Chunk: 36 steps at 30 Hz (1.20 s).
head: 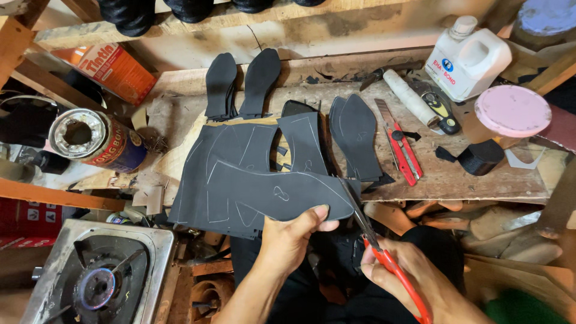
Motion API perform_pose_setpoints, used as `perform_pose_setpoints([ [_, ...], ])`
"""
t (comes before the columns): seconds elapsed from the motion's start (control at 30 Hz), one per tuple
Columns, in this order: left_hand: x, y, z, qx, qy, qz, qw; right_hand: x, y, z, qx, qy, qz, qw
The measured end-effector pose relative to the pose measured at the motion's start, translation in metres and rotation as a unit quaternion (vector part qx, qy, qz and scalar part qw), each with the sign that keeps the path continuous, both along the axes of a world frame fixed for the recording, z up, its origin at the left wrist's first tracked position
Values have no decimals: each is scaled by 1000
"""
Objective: The person uses red-handled scissors to cut black rubber insoles along white chalk outlines. They repeatedly pick up sheets, cut out individual insole shapes, and place the finished pieces on the workbench.
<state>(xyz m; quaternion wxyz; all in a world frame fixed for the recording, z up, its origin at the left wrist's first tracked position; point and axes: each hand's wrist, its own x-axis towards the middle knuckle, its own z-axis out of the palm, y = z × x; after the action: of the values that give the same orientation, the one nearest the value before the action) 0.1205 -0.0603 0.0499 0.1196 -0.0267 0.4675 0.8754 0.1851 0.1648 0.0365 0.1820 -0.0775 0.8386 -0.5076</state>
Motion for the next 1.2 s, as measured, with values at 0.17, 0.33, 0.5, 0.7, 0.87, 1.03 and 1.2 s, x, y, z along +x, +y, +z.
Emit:
perform_pose_setpoints([
  [0.17,6,12,-2,62,-39,46,996,0,-3,-11,24,20,-1,1000],
  [0.33,13,27,-12,47,5,98,994,-2,-15,-19,45,-20,-48,998],
  [0.5,13,24,-19,11,15,111,994,-1,-19,-16,12,-3,-37,999],
  [0.7,15,17,-19,-1,19,103,994,2,-19,-13,5,-52,-46,998],
  [0.87,16,10,-19,-6,41,74,996,2,-13,-12,-17,-57,-20,998],
  [1.03,16,7,-18,1,26,60,998,5,-4,-12,-37,-45,-16,998],
  [1.2,16,6,-20,8,28,56,998,6,-1,-16,-5,-58,-24,998],
])
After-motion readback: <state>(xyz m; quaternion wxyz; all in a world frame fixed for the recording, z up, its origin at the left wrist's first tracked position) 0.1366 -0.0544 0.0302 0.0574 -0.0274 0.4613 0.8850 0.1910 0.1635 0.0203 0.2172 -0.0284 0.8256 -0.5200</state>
